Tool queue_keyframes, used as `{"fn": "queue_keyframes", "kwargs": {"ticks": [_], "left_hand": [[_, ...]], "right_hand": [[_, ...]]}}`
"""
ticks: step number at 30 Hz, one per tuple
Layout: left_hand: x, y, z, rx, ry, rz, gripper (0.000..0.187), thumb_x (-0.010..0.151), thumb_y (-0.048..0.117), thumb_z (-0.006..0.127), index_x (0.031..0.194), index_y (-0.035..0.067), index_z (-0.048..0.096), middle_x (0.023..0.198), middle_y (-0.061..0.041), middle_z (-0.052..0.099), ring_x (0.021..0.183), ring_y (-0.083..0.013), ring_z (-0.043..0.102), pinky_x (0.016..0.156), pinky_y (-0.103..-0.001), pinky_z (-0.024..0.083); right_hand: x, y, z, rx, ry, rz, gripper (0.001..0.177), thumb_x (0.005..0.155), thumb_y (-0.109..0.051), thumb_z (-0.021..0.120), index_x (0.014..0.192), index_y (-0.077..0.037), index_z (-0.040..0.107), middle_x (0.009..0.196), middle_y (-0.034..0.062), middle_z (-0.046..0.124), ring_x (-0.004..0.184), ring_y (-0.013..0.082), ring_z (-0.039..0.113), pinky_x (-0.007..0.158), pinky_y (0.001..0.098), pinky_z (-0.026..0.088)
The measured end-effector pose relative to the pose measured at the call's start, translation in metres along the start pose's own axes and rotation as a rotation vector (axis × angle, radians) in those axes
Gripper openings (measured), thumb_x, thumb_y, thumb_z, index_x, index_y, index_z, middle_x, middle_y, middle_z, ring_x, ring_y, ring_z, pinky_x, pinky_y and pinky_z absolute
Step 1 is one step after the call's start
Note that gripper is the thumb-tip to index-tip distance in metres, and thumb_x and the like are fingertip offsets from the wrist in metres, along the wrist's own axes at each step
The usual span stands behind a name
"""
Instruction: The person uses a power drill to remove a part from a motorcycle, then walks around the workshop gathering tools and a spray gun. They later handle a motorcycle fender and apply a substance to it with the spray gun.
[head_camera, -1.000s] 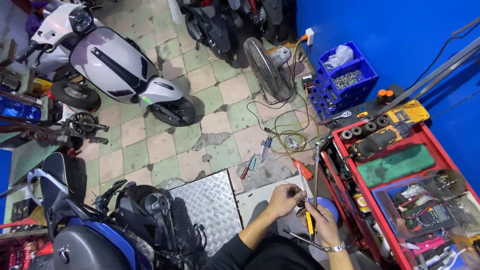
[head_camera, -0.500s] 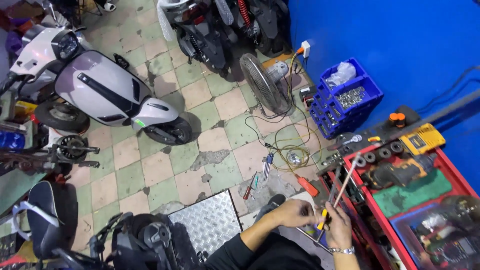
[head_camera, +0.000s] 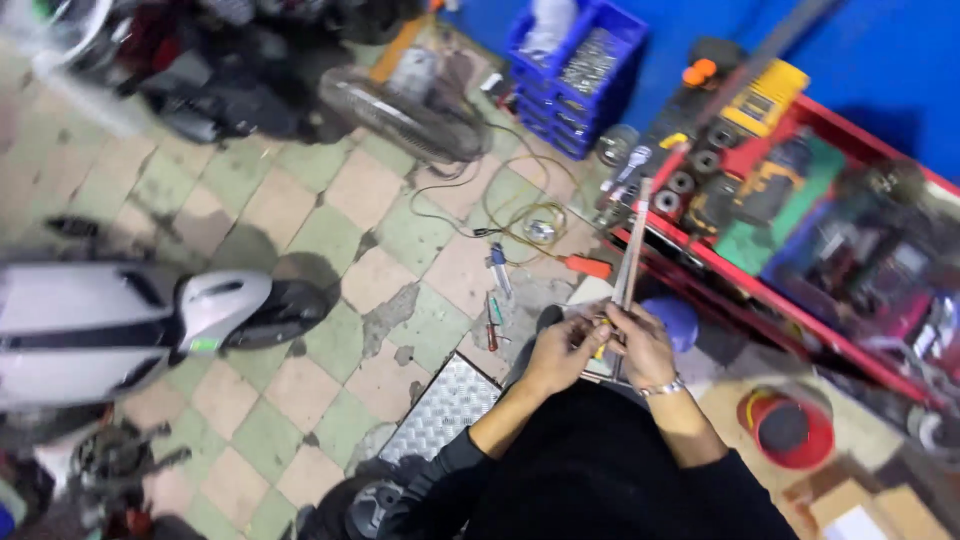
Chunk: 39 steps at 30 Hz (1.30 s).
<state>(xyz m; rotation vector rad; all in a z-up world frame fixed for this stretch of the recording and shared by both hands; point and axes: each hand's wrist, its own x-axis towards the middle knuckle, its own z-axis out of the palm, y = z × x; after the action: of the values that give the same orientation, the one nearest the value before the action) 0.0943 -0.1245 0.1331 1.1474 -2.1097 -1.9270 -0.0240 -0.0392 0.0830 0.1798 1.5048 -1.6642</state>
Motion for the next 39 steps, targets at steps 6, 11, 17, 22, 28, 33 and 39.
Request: {"fn": "queue_keyframes", "kwargs": {"ticks": [6, 11, 17, 22, 28, 33, 39], "left_hand": [[0.018, -0.006, 0.0, -0.2, -0.02, -0.029, 0.017, 0.094, 0.029, 0.078, 0.093, 0.013, 0.074, 0.073, -0.003, 0.071, 0.072, -0.0117, 0.068, 0.068, -0.026, 0.055], [0.023, 0.007, -0.015, -0.034, 0.106, 0.014, 0.026, 0.101, 0.035, 0.064, 0.102, 0.009, 0.071, 0.076, -0.016, 0.069, 0.073, -0.0298, 0.068, 0.069, -0.039, 0.053], [0.108, 0.021, -0.046, 0.309, 0.336, 0.257, 0.026, 0.102, 0.032, 0.06, 0.117, 0.01, 0.062, 0.086, -0.024, 0.074, 0.086, -0.0471, 0.072, 0.073, -0.055, 0.056], [0.206, 0.029, -0.046, 0.297, 0.46, 0.483, 0.021, 0.098, 0.03, 0.066, 0.11, 0.012, 0.065, 0.089, -0.02, 0.073, 0.089, -0.0452, 0.072, 0.074, -0.052, 0.058], [0.345, 0.029, -0.01, 0.365, 0.466, 0.607, 0.021, 0.098, 0.032, 0.064, 0.111, 0.015, 0.063, 0.093, -0.016, 0.073, 0.091, -0.0432, 0.071, 0.079, -0.054, 0.058], [0.423, 0.022, 0.02, 0.564, 0.388, 0.54, 0.023, 0.095, 0.029, 0.065, 0.111, 0.013, 0.061, 0.092, -0.018, 0.071, 0.089, -0.0456, 0.072, 0.078, -0.061, 0.057], [0.436, 0.045, 0.028, 0.625, 0.221, 0.521, 0.014, 0.092, 0.023, 0.06, 0.101, 0.013, 0.062, 0.093, -0.017, 0.073, 0.085, -0.0453, 0.069, 0.072, -0.058, 0.051]], "right_hand": [[0.005, 0.007, 0.001, -0.016, 0.025, -0.08, 0.009, 0.092, -0.008, 0.074, 0.091, 0.001, 0.07, 0.072, 0.0092, 0.052, 0.055, 0.0138, 0.054, 0.036, 0.0152, 0.034], [-0.002, -0.021, 0.005, -0.058, 0.037, -0.023, 0.015, 0.097, -0.012, 0.069, 0.087, -0.001, 0.069, 0.068, 0.0054, 0.049, 0.057, 0.0108, 0.047, 0.036, 0.0139, 0.028], [-0.002, -0.014, -0.015, -0.031, 0.156, -0.029, 0.018, 0.098, -0.015, 0.069, 0.101, 0.003, 0.071, 0.067, 0.0082, 0.052, 0.058, 0.0103, 0.047, 0.038, 0.0139, 0.03], [-0.013, 0.005, -0.033, -0.014, 0.223, -0.035, 0.022, 0.099, -0.017, 0.071, 0.103, 0.005, 0.072, 0.065, 0.0118, 0.054, 0.057, 0.0133, 0.047, 0.04, 0.0182, 0.033], [-0.035, 0.02, -0.038, -0.027, 0.327, 0.014, 0.024, 0.097, -0.02, 0.073, 0.096, 0.004, 0.073, 0.069, 0.014, 0.06, 0.059, 0.0137, 0.051, 0.046, 0.0212, 0.041], [-0.05, 0.016, -0.032, 0.011, 0.39, 0.037, 0.02, 0.098, -0.016, 0.07, 0.089, 0.003, 0.072, 0.066, 0.013, 0.057, 0.058, 0.014, 0.05, 0.046, 0.0223, 0.039], [-0.065, 0.009, -0.033, -0.016, 0.377, 0.041, 0.023, 0.098, -0.019, 0.068, 0.094, 0.002, 0.075, 0.061, 0.0039, 0.05, 0.054, 0.0117, 0.043, 0.048, 0.0241, 0.033]]}}
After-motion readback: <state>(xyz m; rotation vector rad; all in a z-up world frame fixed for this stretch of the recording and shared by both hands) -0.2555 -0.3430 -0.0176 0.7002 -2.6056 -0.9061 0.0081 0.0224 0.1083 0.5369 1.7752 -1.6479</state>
